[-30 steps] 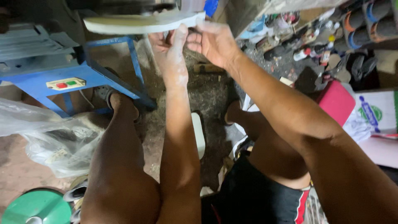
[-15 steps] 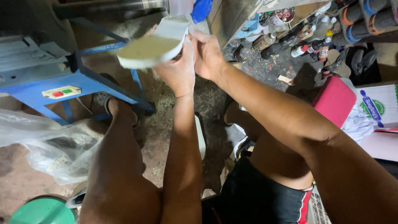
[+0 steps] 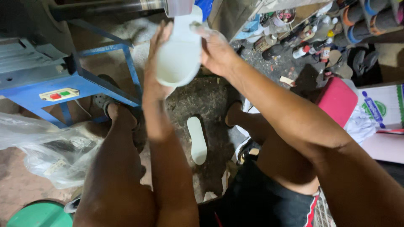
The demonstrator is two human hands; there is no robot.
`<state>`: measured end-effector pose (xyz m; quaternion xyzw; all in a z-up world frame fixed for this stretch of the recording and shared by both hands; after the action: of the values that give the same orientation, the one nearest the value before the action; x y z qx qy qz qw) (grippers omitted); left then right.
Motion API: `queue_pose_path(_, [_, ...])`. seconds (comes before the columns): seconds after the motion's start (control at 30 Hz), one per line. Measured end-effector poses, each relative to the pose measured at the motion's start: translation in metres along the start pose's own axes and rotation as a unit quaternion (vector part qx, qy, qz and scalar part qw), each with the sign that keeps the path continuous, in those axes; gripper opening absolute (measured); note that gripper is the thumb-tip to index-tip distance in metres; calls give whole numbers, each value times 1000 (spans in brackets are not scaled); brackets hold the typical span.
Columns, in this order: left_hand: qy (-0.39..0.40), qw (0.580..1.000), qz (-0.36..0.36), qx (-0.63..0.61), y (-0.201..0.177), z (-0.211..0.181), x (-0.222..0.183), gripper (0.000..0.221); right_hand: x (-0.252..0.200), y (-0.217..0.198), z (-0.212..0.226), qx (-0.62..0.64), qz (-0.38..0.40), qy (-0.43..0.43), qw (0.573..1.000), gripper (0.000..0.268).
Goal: The person sands a white shoe sole using a bench grinder and then handles the piece by hand to inspect and clean it.
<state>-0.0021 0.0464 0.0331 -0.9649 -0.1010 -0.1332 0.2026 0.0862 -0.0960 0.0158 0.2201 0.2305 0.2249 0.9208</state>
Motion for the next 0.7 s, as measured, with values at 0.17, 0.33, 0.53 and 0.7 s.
queue_pose_path(0.17, [-246, 896, -103, -355, 15, 42, -13, 65, -20, -26, 11, -78, 12, 49, 996, 44])
queue_pose_path(0.33, [-131, 609, -129, -772, 100, 72, -3, 59, -28, -21, 2, -84, 23, 77, 993, 46])
queue_pose_path(0.53, [4, 569, -22, -822, 99, 54, 32, 65, -28, 31, 4, -36, 68, 62, 995, 56])
queue_pose_path(0.7, [36, 565, 43, -823, 90, 61, 44, 71, -20, 31, -4, 19, 144, 36, 989, 55])
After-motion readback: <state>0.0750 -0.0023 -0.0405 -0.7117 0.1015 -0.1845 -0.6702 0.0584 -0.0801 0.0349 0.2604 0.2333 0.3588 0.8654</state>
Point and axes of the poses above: each hand's wrist, its own x-axis towards the middle knuckle, its own y-axis out of the palm, z = x × y, the point moved 5 cm from there along x, towards the middle knuckle, and after that the axes turned 4 degrees about z, right-handed, at the moved point
